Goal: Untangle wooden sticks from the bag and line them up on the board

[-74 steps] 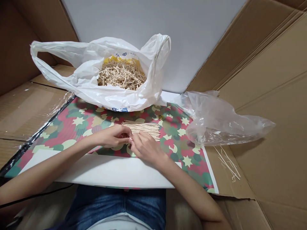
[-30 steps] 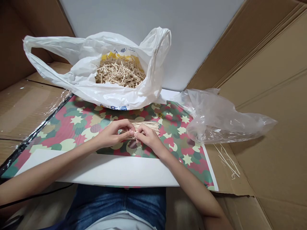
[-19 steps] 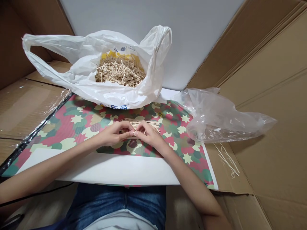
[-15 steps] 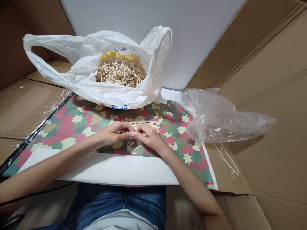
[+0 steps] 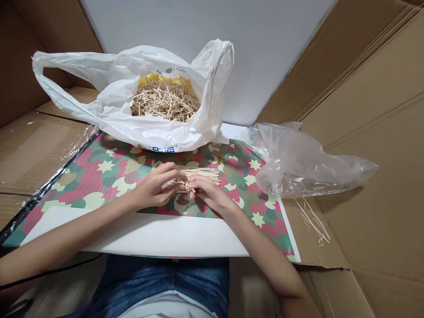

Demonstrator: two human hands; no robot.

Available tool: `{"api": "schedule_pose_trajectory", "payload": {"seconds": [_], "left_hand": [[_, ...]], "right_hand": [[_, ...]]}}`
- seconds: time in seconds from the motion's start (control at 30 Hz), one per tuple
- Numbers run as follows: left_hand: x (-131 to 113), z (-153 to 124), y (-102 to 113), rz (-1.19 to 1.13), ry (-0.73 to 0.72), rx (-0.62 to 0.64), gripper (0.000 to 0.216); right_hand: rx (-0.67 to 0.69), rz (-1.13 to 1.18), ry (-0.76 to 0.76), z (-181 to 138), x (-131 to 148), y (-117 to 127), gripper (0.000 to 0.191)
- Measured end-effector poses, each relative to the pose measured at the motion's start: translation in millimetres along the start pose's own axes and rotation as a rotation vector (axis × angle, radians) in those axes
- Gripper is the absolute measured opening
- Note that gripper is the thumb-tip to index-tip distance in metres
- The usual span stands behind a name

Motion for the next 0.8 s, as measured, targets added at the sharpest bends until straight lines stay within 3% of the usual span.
{"api": "schedule_pose_trajectory", "payload": {"seconds": [0.1,0.23,0.4,0.5,0.57,0.7,0.8], "left_hand": [[-4,-2,4,0.163,-0.121,-0.079,0.016],[-12,-3,7,0.292,-0.269,-0.066,0.017],[-18,-3,7,0.246,-0.33,0.014,0.016],[-22,-3,5,0.209,-0.317,-0.013,0.013],[-20,-2,4,0.121,-0.192,-0.054,0.011],[-3,0,-4,-0.271,0.278,-0.061,0.011],[10,-4,-12,-0.58,0.574,-0.067,0.01]], "right_hand": [[0.012,0.088,-0.017,2,-5,1,0.019],[0.031,0.202,-0.059,5,-10,0,0.017],[0.083,0.264,-0.16,6,-14,-5,0.019],[0.078,0.273,-0.222,6,-18,-6,0.016],[0.095,0.244,-0.238,6,-18,-7,0.015],[0.133,0.118,-0.186,3,-10,-3,0.023],[-0.053,-0.046,-0.027,1,4,10,0.031]]}}
Point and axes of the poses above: each hand's wrist, its own z-axis towards the middle knuckle, its own y-axis out of the back of the hand, x = y × z, the point moved 5 cm from there along z, towards the middle knuckle, and after that the axes turned 12 degrees about -x, right-handed, at the moved point
